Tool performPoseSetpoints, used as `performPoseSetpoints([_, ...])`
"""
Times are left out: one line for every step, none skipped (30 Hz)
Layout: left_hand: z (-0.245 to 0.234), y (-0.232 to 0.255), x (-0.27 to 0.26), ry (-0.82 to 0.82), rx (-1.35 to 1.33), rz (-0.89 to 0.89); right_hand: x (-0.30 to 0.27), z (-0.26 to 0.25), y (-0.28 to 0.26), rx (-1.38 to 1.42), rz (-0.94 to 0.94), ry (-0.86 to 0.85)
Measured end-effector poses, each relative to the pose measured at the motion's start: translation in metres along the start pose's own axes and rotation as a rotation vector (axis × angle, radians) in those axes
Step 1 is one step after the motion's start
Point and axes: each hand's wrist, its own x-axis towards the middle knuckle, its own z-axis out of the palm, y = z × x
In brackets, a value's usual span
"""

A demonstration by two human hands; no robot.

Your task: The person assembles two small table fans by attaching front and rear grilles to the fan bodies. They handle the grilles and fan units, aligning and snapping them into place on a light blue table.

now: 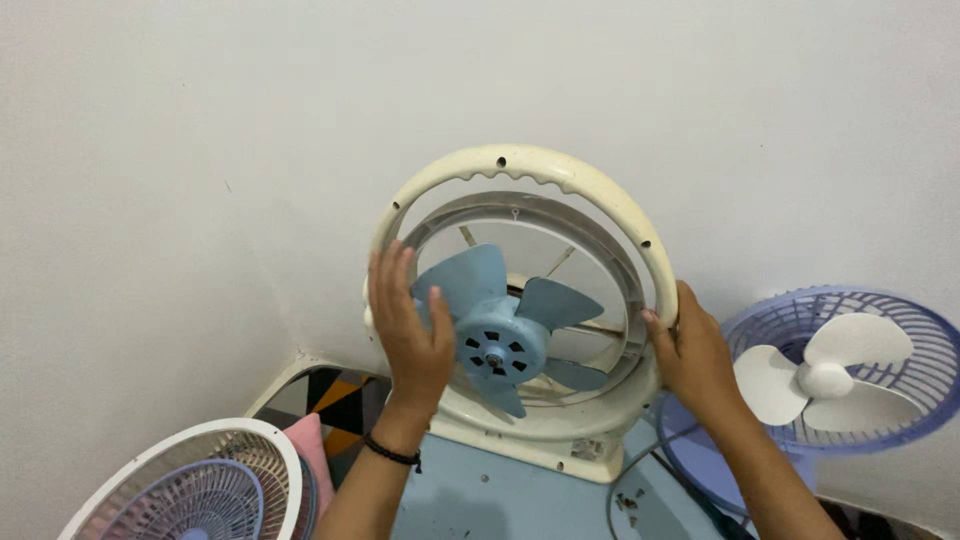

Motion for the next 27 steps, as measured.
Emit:
performPoseSetpoints([0.001,0.021,0.002,-0.055,-0.012,0.043,-0.001,0.0,0.002,0.095,0.039,-0.009])
performPoseSetpoints([0.004,0.042,0.004,-0.086,-0.018,0.092,0.0,0.001,0.005,0.19,0.078,-0.019])
performPoseSetpoints([0.009,0.06,0.006,-0.12,-0.028,0.14,0.001,0.002,0.01,0.283,0.122,-0.029])
performPoseSetpoints([0.012,0.075,0.009,-0.154,-0.012,0.15,0.003,0.005,0.015,0.362,0.089,-0.028])
performPoseSetpoints([0.016,0.09,0.011,-0.186,0.001,0.159,0.006,0.007,0.021,0.437,0.054,-0.024])
performPoseSetpoints([0.019,0.1,0.012,-0.217,0.013,0.169,0.007,0.008,0.026,0.511,0.019,-0.021])
performPoseSetpoints([0.022,0.108,0.014,-0.23,0.036,0.175,0.008,0.009,0.032,0.551,0.01,-0.039])
performPoseSetpoints([0.026,0.114,0.016,-0.242,0.059,0.181,0.009,0.012,0.037,0.591,0.001,-0.056])
performPoseSetpoints([0.029,0.117,0.016,-0.257,0.085,0.184,0.009,0.014,0.041,0.632,-0.005,-0.078])
performPoseSetpoints([0.033,0.118,0.017,-0.251,0.09,0.197,0.008,0.016,0.046,0.627,-0.003,-0.077])
performPoseSetpoints([0.036,0.118,0.019,-0.243,0.098,0.214,0.008,0.018,0.049,0.625,-0.004,-0.075])
performPoseSetpoints([0.039,0.117,0.021,-0.236,0.105,0.23,0.008,0.019,0.051,0.623,-0.005,-0.072])
performPoseSetpoints([0.044,0.117,0.023,-0.258,0.127,0.251,0.007,0.021,0.054,0.622,-0.016,-0.063])
performPoseSetpoints([0.05,0.117,0.026,-0.281,0.149,0.272,0.007,0.022,0.055,0.621,-0.027,-0.054])
performPoseSetpoints([0.055,0.116,0.029,-0.304,0.169,0.293,0.007,0.024,0.056,0.618,-0.038,-0.044])
performPoseSetpoints([0.061,0.115,0.032,-0.309,0.192,0.312,0.009,0.025,0.056,0.639,-0.036,-0.048])
performPoseSetpoints([0.066,0.116,0.033,-0.319,0.214,0.33,0.011,0.026,0.057,0.661,-0.029,-0.053])
performPoseSetpoints([0.071,0.116,0.034,-0.329,0.237,0.348,0.011,0.026,0.058,0.683,-0.022,-0.058])
performPoseSetpoints([0.075,0.117,0.034,-0.329,0.255,0.346,0.01,0.026,0.06,0.674,-0.035,-0.061])
performPoseSetpoints([0.079,0.118,0.034,-0.328,0.274,0.345,0.009,0.026,0.06,0.664,-0.047,-0.064])
performPoseSetpoints([0.081,0.119,0.034,-0.329,0.293,0.343,0.008,0.025,0.059,0.656,-0.059,-0.067])
performPoseSetpoints([0.082,0.12,0.033,-0.326,0.31,0.349,0.008,0.024,0.059,0.651,-0.084,-0.057])
performPoseSetpoints([0.083,0.12,0.032,-0.321,0.33,0.354,0.008,0.023,0.057,0.647,-0.112,-0.047])
performPoseSetpoints([0.083,0.12,0.031,-0.316,0.35,0.36,0.007,0.022,0.055,0.644,-0.139,-0.038])
performPoseSetpoints([0.083,0.121,0.031,-0.317,0.349,0.361,0.006,0.02,0.053,0.61,-0.123,-0.037])
performPoseSetpoints([0.082,0.121,0.031,-0.317,0.348,0.363,0.003,0.017,0.05,0.576,-0.106,-0.036])
performPoseSetpoints([0.081,0.121,0.031,-0.317,0.35,0.363,0.001,0.015,0.047,0.543,-0.09,-0.038])
